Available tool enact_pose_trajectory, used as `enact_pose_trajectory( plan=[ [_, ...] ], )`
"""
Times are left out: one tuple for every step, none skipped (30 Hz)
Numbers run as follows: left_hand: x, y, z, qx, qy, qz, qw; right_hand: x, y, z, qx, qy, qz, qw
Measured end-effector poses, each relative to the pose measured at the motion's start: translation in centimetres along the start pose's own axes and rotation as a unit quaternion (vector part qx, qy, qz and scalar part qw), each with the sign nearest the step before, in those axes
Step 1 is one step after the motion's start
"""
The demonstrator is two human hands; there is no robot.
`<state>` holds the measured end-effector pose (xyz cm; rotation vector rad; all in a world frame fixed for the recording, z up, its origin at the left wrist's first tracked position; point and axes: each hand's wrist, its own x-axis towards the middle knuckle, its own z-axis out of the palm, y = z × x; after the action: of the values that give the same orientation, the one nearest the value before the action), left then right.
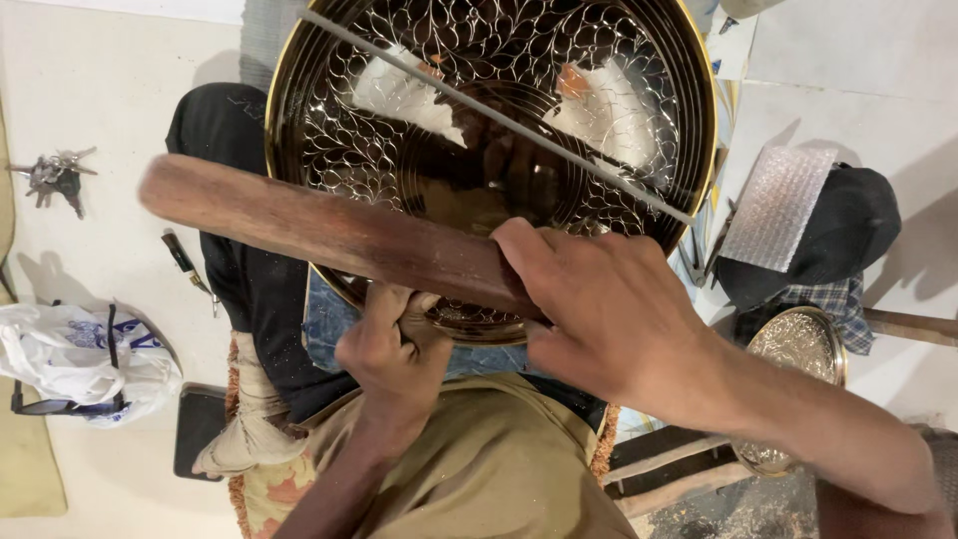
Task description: The person sits on the floor and uses a wooden mallet to repeatedly strike a small metal punch held against the surface of a large brass plate. The person adjusts the punch position frequently to create a pattern of indentations across the plate.
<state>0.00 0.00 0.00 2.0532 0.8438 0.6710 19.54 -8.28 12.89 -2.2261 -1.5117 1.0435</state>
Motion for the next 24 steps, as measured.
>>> enact_pose_trajectory(
  plan=[
    [0.0, 0.0, 0.1, 0.010, 0.000, -0.010, 1.000, 0.1, -0.1, 0.0, 0.005, -0.016, 0.018, 1.000],
    [-0.1, 0.0, 0.0, -0.004, -0.002, -0.015, 1.000, 0.1, -0.1, -0.1, 0.022, 0.003, 0.001, 1.000],
    [-0.2, 0.1, -0.1, -0.019, -0.004, -0.021, 1.000, 0.2, -0.1, -0.3, 0.038, 0.022, -0.015, 0.999],
    [-0.3, 0.1, -0.1, -0.032, -0.005, -0.027, 0.999, 0.3, -0.2, -0.4, 0.054, 0.040, -0.033, 0.997],
    [-0.3, 0.1, -0.1, -0.028, 0.000, -0.015, 0.999, 0.4, -0.2, -0.5, 0.031, -0.016, 0.015, 0.999],
    [-0.4, 0.0, 0.0, -0.025, 0.004, -0.004, 1.000, 0.5, -0.3, -0.6, 0.007, -0.073, 0.063, 0.995],
    [-0.5, 0.0, 0.0, -0.021, 0.008, 0.007, 1.000, 0.4, -0.3, -0.7, -0.017, -0.129, 0.111, 0.985],
    [-0.6, -0.1, 0.0, -0.007, 0.006, 0.004, 1.000, 0.0, -0.3, -1.2, -0.064, -0.081, 0.032, 0.994],
    [-0.6, -0.1, 0.0, 0.008, 0.004, 0.002, 1.000, -0.6, -0.1, -1.9, -0.110, -0.032, -0.047, 0.992],
    [-0.6, -0.2, 0.0, 0.022, 0.005, -0.001, 1.000, -0.8, 0.0, -2.3, -0.157, 0.016, -0.128, 0.979],
    [-0.7, -0.3, 0.0, 0.018, 0.001, -0.001, 1.000, -0.7, -0.1, -2.1, -0.134, -0.054, -0.051, 0.988],
    [-0.7, -0.3, -0.1, 0.014, -0.003, -0.001, 1.000, -0.3, -0.2, -1.5, -0.110, -0.124, 0.026, 0.986],
    [-0.9, -0.4, 0.0, 0.010, -0.005, -0.003, 1.000, 0.0, -0.3, -1.1, -0.086, -0.195, 0.100, 0.972],
    [-1.1, -0.6, 0.0, 0.002, -0.006, -0.004, 1.000, -0.2, -0.2, -1.0, -0.118, -0.128, 0.034, 0.984],
    [-1.3, -0.8, 0.1, -0.005, -0.007, -0.004, 1.000, -0.4, -0.1, -1.0, -0.147, -0.059, -0.034, 0.987],
    [-1.3, -1.0, 0.1, -0.013, -0.008, -0.003, 1.000, -0.5, 0.0, -0.9, -0.175, 0.012, -0.102, 0.979],
    [-1.2, -1.2, 0.1, -0.009, -0.027, -0.021, 0.999, -0.4, 0.1, -0.8, -0.171, 0.040, -0.122, 0.977],
    [-1.0, -1.5, 0.1, -0.005, -0.049, -0.038, 0.998, -0.4, 0.1, -0.7, -0.165, 0.068, -0.140, 0.974],
    [-0.8, -1.5, 0.2, -0.002, -0.072, -0.055, 0.996, -0.5, 0.2, -0.6, -0.159, 0.096, -0.157, 0.970],
    [-0.9, -1.4, 0.0, -0.015, -0.074, -0.052, 0.996, -0.2, 0.3, -0.2, -0.132, -0.010, -0.048, 0.990],
    [-1.2, -1.2, -0.4, -0.027, -0.078, -0.049, 0.995, 0.3, 0.3, 0.5, -0.103, -0.116, 0.063, 0.986],
    [-1.3, -1.0, -0.6, -0.040, -0.081, -0.046, 0.995, 0.7, 0.3, 1.1, -0.071, -0.217, 0.173, 0.958],
    [-0.9, -1.1, -0.5, -0.039, -0.086, -0.026, 0.995, 0.4, 0.6, 1.0, -0.084, -0.165, 0.116, 0.976],
    [-0.5, -1.4, -0.4, -0.038, -0.089, -0.005, 0.995, 0.0, 0.8, 0.7, -0.096, -0.111, 0.056, 0.988]
  ],
)
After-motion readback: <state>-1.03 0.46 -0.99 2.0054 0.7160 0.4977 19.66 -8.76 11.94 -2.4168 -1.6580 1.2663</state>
